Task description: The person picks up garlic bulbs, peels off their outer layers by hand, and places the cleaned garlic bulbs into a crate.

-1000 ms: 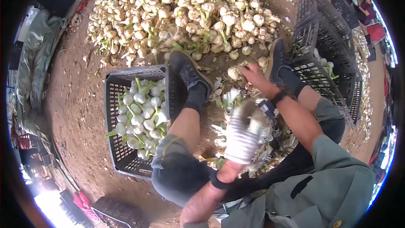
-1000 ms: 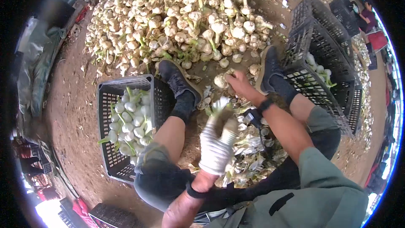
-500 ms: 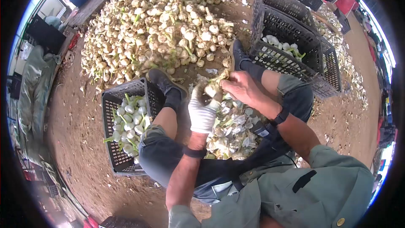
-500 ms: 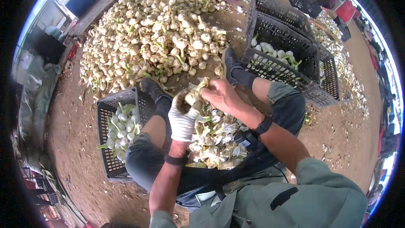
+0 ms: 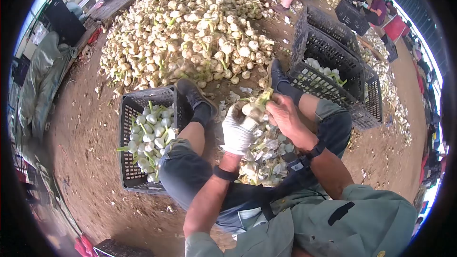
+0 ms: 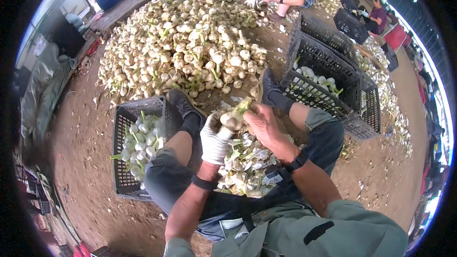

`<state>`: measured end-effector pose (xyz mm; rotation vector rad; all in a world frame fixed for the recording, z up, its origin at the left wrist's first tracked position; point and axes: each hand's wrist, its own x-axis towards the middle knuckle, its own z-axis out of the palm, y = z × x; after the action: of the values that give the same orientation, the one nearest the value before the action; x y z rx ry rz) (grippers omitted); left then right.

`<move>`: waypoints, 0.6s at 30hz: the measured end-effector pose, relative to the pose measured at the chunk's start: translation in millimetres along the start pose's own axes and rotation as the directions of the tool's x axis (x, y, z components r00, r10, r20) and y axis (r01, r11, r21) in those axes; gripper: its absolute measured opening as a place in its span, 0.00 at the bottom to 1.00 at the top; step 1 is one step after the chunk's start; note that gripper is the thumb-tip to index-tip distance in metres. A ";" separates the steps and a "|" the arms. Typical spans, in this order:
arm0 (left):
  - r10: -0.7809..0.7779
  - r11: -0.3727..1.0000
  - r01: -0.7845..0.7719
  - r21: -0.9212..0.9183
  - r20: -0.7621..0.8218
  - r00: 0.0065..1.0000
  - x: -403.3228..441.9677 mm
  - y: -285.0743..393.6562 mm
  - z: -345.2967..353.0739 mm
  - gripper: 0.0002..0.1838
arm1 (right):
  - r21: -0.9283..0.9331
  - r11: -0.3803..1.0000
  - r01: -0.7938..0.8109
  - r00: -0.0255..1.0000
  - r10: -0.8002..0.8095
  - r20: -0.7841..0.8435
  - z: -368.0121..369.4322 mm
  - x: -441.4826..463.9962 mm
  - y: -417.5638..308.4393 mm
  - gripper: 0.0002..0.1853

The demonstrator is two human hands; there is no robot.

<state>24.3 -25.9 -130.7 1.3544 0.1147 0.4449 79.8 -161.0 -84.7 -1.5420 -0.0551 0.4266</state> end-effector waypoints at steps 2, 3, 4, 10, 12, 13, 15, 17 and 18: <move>-0.484 0.742 0.553 -0.378 0.269 0.833 3.9 12.6 -17.2 0.25 | 0.101 0.995 0.009 0.998 -0.015 0.057 4.2 -6.2 -2.1 0.09; -0.507 0.673 0.595 -0.438 0.313 0.803 5.7 11.8 -15.0 0.32 | 0.095 0.995 0.034 0.994 -0.044 0.100 5.7 -9.4 -1.9 0.09; -0.508 0.674 0.594 -0.440 0.309 0.804 5.0 12.8 -12.4 0.32 | 0.095 0.995 0.032 0.994 -0.042 0.105 3.3 -9.3 3.3 0.09; -0.394 0.765 0.447 -0.463 0.212 0.894 8.8 6.6 -11.5 0.23 | 0.458 0.889 -0.023 0.988 -0.051 0.148 14.5 -17.2 3.4 0.08; -0.414 0.798 0.461 -0.387 0.205 0.887 5.8 5.9 -14.2 0.20 | 0.342 0.939 -0.021 0.993 -0.019 0.114 12.0 -16.5 7.2 0.14; -0.396 0.851 0.438 -0.289 0.194 0.897 6.1 5.2 -14.0 0.20 | 0.161 0.987 0.009 0.995 -0.025 0.095 13.0 -17.0 5.5 0.17; -0.377 0.894 0.410 -0.183 0.189 0.907 7.9 6.0 -12.2 0.20 | -0.033 0.999 0.029 0.995 -0.026 0.093 10.0 -16.3 7.5 0.21; -0.277 0.960 0.281 -0.014 0.124 0.953 8.3 9.6 -11.7 0.22 | 0.045 0.999 0.001 0.996 -0.005 0.084 8.3 -13.7 9.8 0.21; -0.223 0.973 0.216 0.076 0.099 0.970 7.7 9.9 -11.9 0.24 | 0.121 0.992 -0.027 0.997 0.017 0.077 8.0 -12.8 11.3 0.21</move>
<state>24.9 -10.7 -122.5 1.4078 0.1905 0.1831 63.0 -157.5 -92.4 -1.4067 -0.0700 0.4977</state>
